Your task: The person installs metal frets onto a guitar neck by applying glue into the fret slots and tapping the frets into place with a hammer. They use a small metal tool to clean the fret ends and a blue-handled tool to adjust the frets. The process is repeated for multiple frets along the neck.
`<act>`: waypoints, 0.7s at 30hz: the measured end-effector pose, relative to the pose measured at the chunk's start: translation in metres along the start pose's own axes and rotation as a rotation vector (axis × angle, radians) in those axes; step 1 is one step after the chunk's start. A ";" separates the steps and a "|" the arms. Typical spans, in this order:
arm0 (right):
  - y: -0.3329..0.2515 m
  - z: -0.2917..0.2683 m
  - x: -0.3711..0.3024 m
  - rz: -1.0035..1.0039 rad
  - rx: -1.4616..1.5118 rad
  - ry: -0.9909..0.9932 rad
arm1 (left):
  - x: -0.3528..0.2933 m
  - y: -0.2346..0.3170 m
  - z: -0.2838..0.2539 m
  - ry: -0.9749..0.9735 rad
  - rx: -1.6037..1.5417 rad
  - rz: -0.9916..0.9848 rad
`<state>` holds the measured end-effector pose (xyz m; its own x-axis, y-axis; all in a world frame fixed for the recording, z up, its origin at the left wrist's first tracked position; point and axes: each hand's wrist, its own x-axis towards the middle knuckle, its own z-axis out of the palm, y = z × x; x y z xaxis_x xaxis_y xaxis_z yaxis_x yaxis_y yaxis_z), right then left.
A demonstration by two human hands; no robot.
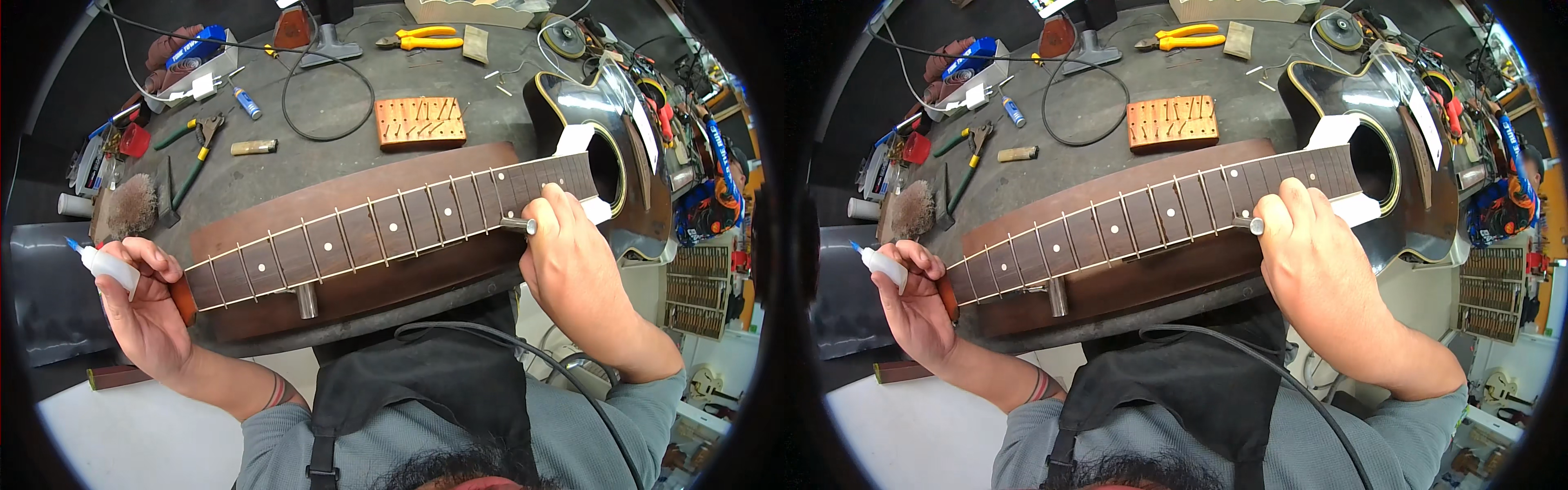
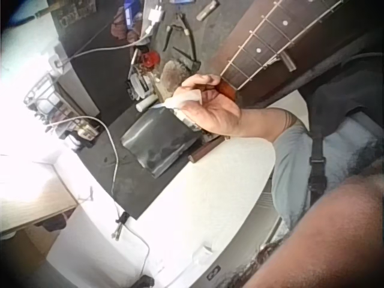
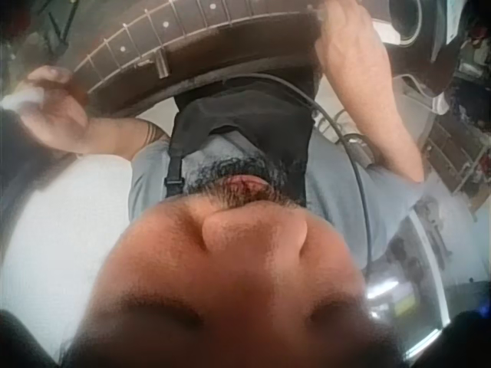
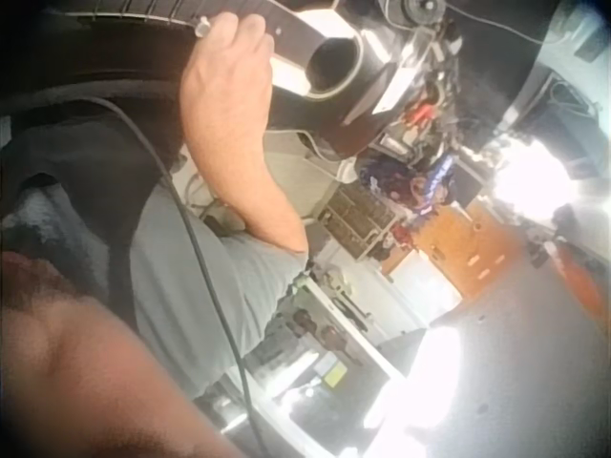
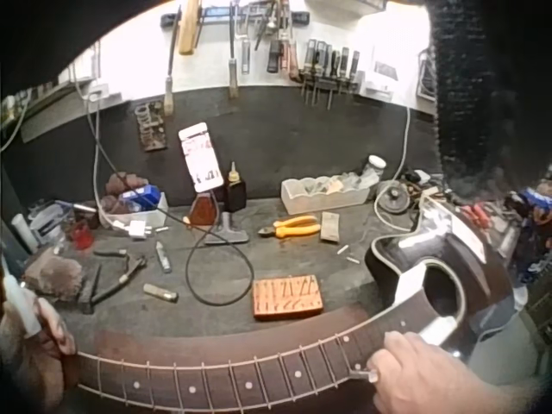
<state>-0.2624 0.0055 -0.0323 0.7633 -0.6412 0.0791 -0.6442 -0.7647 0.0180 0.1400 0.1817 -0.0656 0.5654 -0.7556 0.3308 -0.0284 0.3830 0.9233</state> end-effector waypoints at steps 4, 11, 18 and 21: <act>0.001 0.003 0.000 -0.001 -0.010 0.008 | 0.001 0.000 -0.001 -0.026 -0.014 -0.018; 0.000 0.001 0.000 0.008 0.009 0.011 | 0.000 0.000 -0.001 -0.027 0.004 -0.014; -0.001 0.002 0.000 -0.005 -0.011 0.012 | 0.000 -0.002 -0.002 -0.034 0.003 -0.003; -0.001 0.002 0.000 -0.006 -0.025 0.007 | -0.001 -0.003 -0.004 -0.055 -0.003 -0.005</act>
<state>-0.2615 0.0064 -0.0343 0.7669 -0.6360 0.0857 -0.6406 -0.7666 0.0435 0.1430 0.1838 -0.0696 0.5192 -0.7855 0.3368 -0.0230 0.3811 0.9243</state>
